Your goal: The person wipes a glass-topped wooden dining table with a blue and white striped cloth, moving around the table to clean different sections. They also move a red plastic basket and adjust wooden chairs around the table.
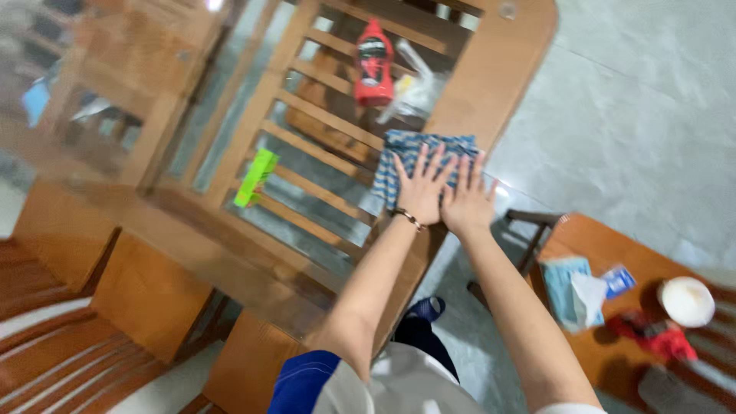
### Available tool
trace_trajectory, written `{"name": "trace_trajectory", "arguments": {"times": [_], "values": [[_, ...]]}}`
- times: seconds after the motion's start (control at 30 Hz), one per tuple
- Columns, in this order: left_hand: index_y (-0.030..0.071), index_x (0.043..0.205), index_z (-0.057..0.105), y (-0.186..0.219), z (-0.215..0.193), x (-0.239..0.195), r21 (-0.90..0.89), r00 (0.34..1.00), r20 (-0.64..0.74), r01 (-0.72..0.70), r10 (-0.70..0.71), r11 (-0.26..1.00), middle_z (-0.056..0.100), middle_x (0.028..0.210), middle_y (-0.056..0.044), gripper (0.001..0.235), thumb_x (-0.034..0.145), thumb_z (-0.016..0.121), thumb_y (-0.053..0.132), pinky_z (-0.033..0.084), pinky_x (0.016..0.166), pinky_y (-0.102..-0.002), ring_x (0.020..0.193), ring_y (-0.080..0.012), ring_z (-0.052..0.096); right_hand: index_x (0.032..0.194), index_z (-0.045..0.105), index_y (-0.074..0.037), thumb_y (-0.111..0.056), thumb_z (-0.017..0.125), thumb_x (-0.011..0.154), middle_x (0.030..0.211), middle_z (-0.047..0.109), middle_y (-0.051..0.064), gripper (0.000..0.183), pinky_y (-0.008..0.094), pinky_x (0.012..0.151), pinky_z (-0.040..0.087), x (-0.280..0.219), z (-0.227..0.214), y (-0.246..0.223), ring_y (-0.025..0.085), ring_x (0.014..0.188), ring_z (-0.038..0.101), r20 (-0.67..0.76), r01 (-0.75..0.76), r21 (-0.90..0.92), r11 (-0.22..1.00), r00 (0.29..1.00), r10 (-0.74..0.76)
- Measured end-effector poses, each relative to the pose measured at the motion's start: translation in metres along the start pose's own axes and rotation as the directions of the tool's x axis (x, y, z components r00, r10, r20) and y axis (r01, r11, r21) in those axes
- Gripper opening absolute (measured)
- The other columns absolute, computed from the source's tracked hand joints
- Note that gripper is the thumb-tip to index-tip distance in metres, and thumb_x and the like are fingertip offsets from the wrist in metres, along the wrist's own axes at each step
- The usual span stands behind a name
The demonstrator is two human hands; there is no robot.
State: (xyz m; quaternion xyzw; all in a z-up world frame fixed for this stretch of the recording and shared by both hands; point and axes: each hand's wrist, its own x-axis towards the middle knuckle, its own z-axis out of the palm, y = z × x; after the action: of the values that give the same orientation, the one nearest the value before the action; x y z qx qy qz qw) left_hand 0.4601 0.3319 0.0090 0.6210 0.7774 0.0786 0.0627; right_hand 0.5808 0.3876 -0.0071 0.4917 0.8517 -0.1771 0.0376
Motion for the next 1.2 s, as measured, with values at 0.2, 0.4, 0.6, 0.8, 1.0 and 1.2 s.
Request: {"name": "trace_trajectory", "arguments": {"times": [0.2,0.4,0.6,0.8,1.0,1.2], "values": [[0.031,0.161,0.035,0.018,-0.01,0.021,0.032,0.997,-0.027,0.071,-0.07,0.997,0.017,0.174,-0.005,0.069,0.096,0.053,0.046,-0.001,0.116,-0.084,0.162,-0.0352,0.012,0.164,0.019,-0.01,-0.045,0.034,0.1,0.172,0.005,0.015,0.075,0.061,0.121,-0.006,0.026,-0.007,0.022,0.037,0.158,0.006,-0.142,0.131,-0.056,0.99,0.98,-0.138],[0.033,0.162,0.031,0.027,-0.015,0.079,0.083,0.994,0.07,0.072,-0.078,0.994,0.012,0.174,-0.006,0.069,0.097,0.047,0.05,-0.002,0.113,-0.084,0.161,-0.0347,0.009,0.166,0.019,-0.004,-0.043,0.029,0.102,0.174,0.01,0.019,0.075,0.06,0.127,-0.009,0.078,-0.015,0.055,0.032,0.163,0.001,-0.206,0.211,-0.003,0.977,0.956,-0.207],[0.036,0.164,0.027,0.027,-0.011,0.15,0.111,0.997,0.062,0.037,-0.044,0.993,0.011,0.176,-0.003,0.064,0.103,0.042,0.05,0.0,0.116,-0.084,0.163,-0.0333,0.009,0.165,0.017,-0.002,-0.041,0.027,0.101,0.173,0.007,0.02,0.076,0.058,0.126,-0.01,0.145,-0.032,0.076,0.032,0.162,-0.002,-0.245,0.22,-0.033,0.975,0.944,-0.221],[0.033,0.164,0.022,0.013,-0.006,0.24,0.086,0.992,0.119,-0.045,0.034,0.995,0.01,0.174,-0.004,0.07,0.1,0.045,0.05,0.0,0.111,-0.085,0.161,-0.0343,0.009,0.166,0.018,-0.007,-0.038,0.028,0.101,0.175,0.008,0.013,0.073,0.056,0.126,-0.012,0.224,-0.049,0.08,0.028,0.163,-0.004,-0.231,0.055,-0.124,0.991,0.969,-0.083],[0.033,0.162,0.028,-0.008,0.001,0.329,0.025,0.993,-0.005,-0.114,0.115,0.993,0.012,0.173,-0.004,0.067,0.099,0.049,0.044,0.002,0.115,-0.083,0.16,-0.0335,0.012,0.166,0.021,-0.003,-0.039,0.037,0.1,0.174,0.014,0.022,0.077,0.056,0.125,-0.009,0.308,-0.076,0.079,0.034,0.161,0.006,-0.292,-0.036,-0.105,0.994,0.956,0.004],[0.032,0.161,0.032,-0.01,0.011,0.395,0.021,0.981,-0.043,-0.19,0.191,0.982,0.016,0.171,-0.004,0.063,0.1,0.048,0.042,0.003,0.116,-0.081,0.159,-0.0346,0.014,0.166,0.018,-0.007,-0.038,0.036,0.098,0.17,0.016,0.02,0.077,0.059,0.126,-0.009,0.351,-0.112,0.086,0.031,0.16,0.009,-0.14,-0.177,-0.088,0.98,0.977,0.163]]}}
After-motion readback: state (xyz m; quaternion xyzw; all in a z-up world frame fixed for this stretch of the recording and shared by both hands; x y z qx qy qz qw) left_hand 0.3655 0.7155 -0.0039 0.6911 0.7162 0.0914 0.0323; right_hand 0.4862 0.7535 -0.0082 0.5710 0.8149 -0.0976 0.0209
